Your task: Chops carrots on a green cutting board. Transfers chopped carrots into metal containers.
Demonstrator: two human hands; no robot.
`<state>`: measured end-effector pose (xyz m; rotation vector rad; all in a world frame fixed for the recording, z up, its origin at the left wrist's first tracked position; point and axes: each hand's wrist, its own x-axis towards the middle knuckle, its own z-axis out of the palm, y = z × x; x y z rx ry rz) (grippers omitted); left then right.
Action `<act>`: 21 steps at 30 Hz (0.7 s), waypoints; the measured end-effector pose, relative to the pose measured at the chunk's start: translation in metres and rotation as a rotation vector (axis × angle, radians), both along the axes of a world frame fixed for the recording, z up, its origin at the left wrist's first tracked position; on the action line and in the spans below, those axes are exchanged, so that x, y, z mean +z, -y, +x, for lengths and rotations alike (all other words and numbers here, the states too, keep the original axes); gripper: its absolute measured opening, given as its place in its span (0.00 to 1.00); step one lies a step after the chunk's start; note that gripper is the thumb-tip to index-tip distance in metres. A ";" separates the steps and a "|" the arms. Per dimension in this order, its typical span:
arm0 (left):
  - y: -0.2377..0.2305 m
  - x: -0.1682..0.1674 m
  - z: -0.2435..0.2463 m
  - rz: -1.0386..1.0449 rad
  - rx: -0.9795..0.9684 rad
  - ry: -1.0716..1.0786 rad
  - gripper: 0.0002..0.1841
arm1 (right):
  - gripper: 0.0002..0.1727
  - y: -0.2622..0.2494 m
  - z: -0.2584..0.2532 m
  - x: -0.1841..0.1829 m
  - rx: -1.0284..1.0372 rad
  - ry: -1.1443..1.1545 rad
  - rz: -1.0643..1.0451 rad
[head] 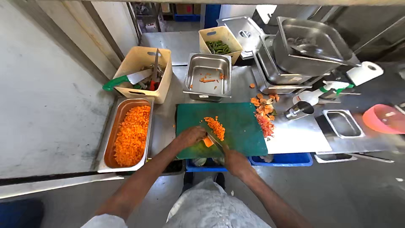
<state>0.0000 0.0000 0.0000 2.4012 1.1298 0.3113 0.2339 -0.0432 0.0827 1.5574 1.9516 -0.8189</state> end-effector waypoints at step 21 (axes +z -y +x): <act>0.008 -0.017 -0.004 0.095 0.012 0.140 0.07 | 0.25 -0.002 -0.010 -0.028 -0.031 -0.046 -0.027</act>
